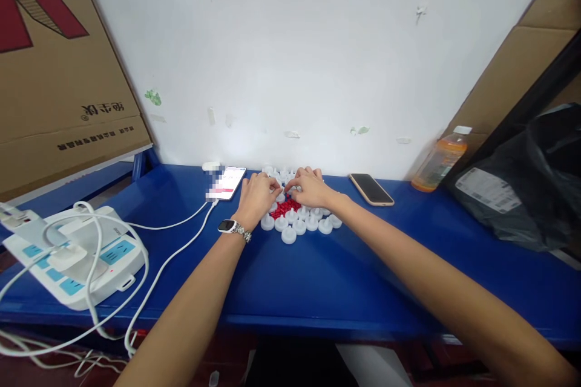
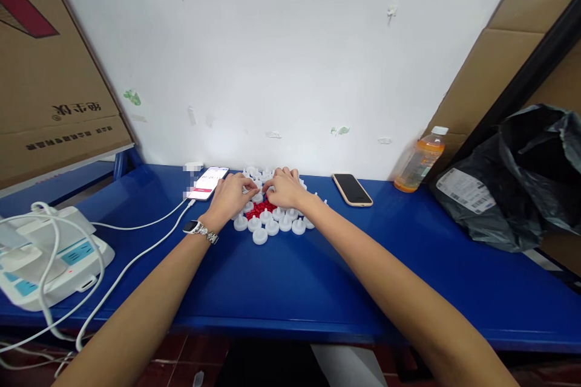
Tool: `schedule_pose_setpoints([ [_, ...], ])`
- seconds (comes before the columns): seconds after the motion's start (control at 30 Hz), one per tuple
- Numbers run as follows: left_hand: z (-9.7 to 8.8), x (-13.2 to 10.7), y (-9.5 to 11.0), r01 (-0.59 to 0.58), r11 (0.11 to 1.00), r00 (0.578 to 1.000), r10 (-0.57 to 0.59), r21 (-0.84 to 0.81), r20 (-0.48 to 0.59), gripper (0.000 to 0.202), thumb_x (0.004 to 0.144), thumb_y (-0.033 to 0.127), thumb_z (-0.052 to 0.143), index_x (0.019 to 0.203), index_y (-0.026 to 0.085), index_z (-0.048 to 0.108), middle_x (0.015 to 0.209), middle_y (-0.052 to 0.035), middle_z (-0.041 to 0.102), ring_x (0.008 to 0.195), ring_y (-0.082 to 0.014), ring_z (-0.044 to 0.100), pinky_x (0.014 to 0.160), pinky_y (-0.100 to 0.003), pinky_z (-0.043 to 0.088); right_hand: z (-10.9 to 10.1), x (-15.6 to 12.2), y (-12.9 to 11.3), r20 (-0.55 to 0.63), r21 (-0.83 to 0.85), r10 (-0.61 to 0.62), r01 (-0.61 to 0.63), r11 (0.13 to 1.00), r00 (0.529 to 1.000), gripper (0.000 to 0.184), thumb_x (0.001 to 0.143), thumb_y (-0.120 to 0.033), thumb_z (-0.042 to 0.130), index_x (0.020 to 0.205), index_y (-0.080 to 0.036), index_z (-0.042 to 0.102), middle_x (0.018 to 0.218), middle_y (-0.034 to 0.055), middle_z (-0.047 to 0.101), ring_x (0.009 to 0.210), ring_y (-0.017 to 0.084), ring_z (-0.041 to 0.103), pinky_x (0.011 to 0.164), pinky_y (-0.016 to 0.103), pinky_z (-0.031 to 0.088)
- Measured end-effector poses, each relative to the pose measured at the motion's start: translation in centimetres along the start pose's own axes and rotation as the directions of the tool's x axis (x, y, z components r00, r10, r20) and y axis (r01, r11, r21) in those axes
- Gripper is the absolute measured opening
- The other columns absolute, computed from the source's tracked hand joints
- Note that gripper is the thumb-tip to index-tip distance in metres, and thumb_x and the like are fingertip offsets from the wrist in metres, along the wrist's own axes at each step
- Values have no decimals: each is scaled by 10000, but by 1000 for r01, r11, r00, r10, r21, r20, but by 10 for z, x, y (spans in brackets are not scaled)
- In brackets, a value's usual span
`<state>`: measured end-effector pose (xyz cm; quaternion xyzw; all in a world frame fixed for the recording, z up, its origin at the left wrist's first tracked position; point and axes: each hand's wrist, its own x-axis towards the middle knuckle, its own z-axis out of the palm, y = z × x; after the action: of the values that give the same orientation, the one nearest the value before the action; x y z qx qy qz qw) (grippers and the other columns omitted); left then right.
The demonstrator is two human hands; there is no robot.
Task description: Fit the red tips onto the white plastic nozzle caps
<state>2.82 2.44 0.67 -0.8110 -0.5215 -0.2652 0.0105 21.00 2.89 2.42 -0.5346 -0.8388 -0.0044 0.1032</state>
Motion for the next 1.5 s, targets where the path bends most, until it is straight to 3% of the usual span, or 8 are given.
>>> schedule_pose_setpoints([
  [0.37, 0, 2, 4, -5, 1000, 1000, 4, -28, -20, 285, 942, 406, 532, 863, 228, 740, 968, -93, 671, 982, -297, 554, 867, -439, 358, 0, -12, 5, 21, 133, 28, -31, 991, 999, 350, 829, -200, 491, 980, -311, 786, 994, 87, 545, 1062, 275, 457, 956, 448, 273],
  [0.47, 1, 4, 5, -3, 999, 1000, 2, -41, -26, 355, 949, 474, 504, 869, 220, 740, 995, -102, 657, 1003, -297, 553, 885, -436, 369, 0, -22, 9, -56, 226, 124, -108, 968, 991, 377, 877, -186, 439, 1050, -296, 756, 1011, 83, 564, 1073, 259, 481, 972, 446, 282],
  [0.57, 0, 3, 3, -28, 994, 998, 21, -103, -67, 396, 961, 520, 461, 1023, 218, 711, 1103, -104, 635, 1086, -291, 541, 926, -422, 397, 2, -34, 11, -174, 273, 225, -173, 946, 959, 333, 941, -265, 431, 1095, -266, 726, 1091, 100, 589, 1112, 271, 486, 967, 448, 314],
  [0.73, -2, -15, -4, -60, 946, 988, 10, -320, -156, 480, 1031, 493, 260, 1196, 216, 615, 1252, -73, 618, 1204, -229, 528, 1066, -400, 393, -3, -64, 9, -303, 246, 152, -77, 966, 941, 404, 1004, -470, 372, 1173, -278, 684, 1256, 100, 595, 1225, 285, 472, 992, 465, 346],
  [0.97, 7, -46, 15, 109, 943, 983, -150, -315, -108, 537, 1017, 540, 251, 1373, 229, 506, 1574, -91, 359, 1496, -284, 242, 1219, -545, 181, 2, -97, -1, -333, 155, 141, -93, 983, 932, 488, 1000, -544, 337, 1304, -284, 617, 1440, 87, 513, 1379, 299, 382, 1091, 504, 315],
  [1.07, 17, -42, 26, 125, 959, 986, -149, -254, -75, 552, 1017, 537, 238, 1371, 217, 515, 1587, -99, 341, 1519, -302, 170, 1219, -592, 101, 13, -91, -8, -324, 123, 164, -131, 984, 932, 511, 1000, -541, 330, 1325, -262, 609, 1464, 98, 495, 1413, 309, 344, 1105, 504, 309],
  [1.23, 28, -27, 31, 101, 973, 987, -124, -206, -101, 560, 1027, 506, 199, 1333, 185, 541, 1560, -125, 380, 1510, -294, 205, 1223, -583, 93, 22, -67, -7, -355, 76, 182, -165, 983, 917, 480, 997, -495, 368, 1311, -242, 629, 1468, 112, 494, 1390, 306, 385, 1101, 480, 313],
  [1.5, 26, -23, 29, 95, 964, 988, -121, -247, -93, 583, 1030, 510, 148, 1305, 189, 550, 1523, -134, 421, 1483, -281, 275, 1217, -600, 91, 26, -50, 7, -411, 73, 141, -122, 990, 901, 475, 1018, -468, 334, 1204, -213, 689, 1336, 136, 596, 1271, 256, 510, 1102, 467, 288],
])
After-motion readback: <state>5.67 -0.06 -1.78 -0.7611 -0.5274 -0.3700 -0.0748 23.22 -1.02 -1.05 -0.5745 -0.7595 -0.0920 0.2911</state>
